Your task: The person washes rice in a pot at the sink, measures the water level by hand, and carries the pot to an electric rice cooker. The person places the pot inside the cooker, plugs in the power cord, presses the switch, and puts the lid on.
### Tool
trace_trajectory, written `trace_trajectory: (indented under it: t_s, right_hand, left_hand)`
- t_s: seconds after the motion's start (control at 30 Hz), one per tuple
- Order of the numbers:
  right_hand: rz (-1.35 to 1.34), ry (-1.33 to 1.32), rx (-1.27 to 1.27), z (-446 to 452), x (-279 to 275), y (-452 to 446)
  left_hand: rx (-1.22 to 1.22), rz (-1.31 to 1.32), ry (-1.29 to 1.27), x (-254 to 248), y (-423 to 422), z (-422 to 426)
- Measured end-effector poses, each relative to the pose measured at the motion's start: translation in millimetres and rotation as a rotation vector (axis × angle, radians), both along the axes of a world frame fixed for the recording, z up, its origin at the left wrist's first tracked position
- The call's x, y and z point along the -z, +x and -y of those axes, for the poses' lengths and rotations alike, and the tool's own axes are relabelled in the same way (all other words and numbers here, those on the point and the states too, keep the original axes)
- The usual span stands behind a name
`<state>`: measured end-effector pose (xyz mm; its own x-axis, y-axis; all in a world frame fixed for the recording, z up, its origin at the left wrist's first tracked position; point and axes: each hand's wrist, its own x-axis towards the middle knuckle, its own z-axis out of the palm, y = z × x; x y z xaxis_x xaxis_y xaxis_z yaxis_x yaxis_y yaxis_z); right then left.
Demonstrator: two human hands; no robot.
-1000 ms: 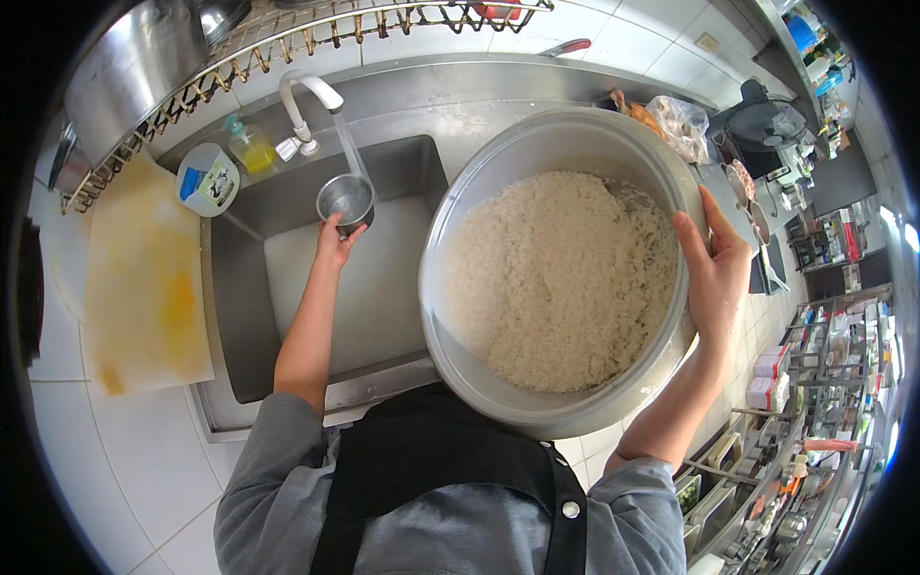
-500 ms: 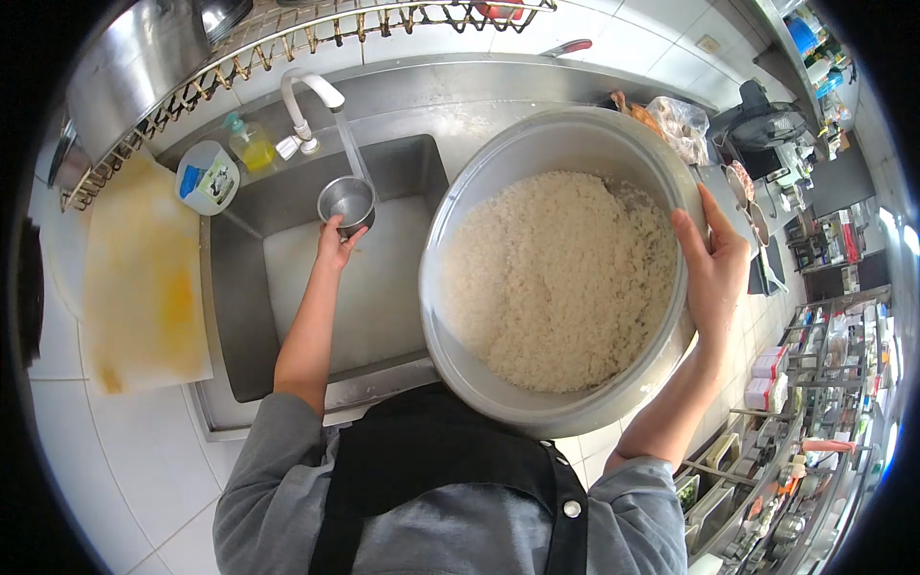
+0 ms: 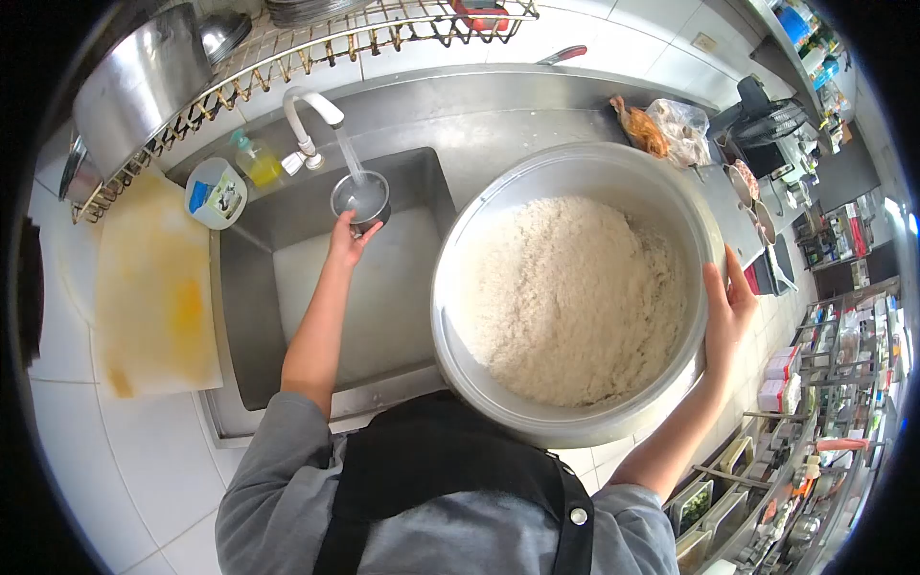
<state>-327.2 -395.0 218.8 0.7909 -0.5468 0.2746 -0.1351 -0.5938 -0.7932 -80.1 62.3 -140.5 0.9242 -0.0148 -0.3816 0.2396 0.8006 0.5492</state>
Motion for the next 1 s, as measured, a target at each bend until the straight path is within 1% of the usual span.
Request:
trace_trajectory:
  t_s: [0.07,0.2,0.23,0.3,0.37,0.43,0.57,0.63,0.73,0.83,0.87,0.9,0.97,1.0]
  right_hand:
    - [0.067,0.077,0.037,24,18,-14]
    - [0.088,0.152,0.104,51,45,-44]
    - [0.091,0.159,0.105,52,51,-51]
    - [0.078,0.225,0.237,52,62,-65]
    - [0.098,0.262,0.261,52,79,-78]
    - [0.135,0.406,0.327,55,98,-88]
    - [0.139,0.458,0.401,45,123,-96]
    - [0.162,0.525,0.384,55,154,-102]
    - [0.185,0.595,0.419,49,181,-99]
    - [0.172,0.570,0.436,38,187,-90]
    - [0.152,0.494,0.478,42,197,-87]
    - [0.153,0.513,0.489,43,197,-86]
    - [0.041,0.503,0.396,45,192,-83]
    - [0.046,0.515,0.402,49,195,-82]
  left_hand:
    - [-0.033,-0.073,0.026,-17,1,6]
    - [-0.012,-0.043,0.025,-38,5,6]
    - [-0.022,-0.049,0.036,-42,6,6]
    - [-0.031,-0.053,0.057,-46,10,5]
    - [-0.028,0.019,0.078,-47,15,2]
    - [-0.025,0.000,0.101,-58,17,3]
    - [-0.013,0.003,0.096,-80,17,6]
    - [0.003,0.010,0.106,-80,22,3]
    - [0.021,0.020,0.096,-75,31,0]
    - [0.014,0.007,0.082,-75,33,-1]
    - [0.004,-0.014,0.077,-78,32,-1]
    - [0.013,-0.011,0.095,-77,32,-4]
    - [0.060,-0.017,0.084,-71,35,-8]
    - [0.060,-0.002,0.117,-72,36,-7]
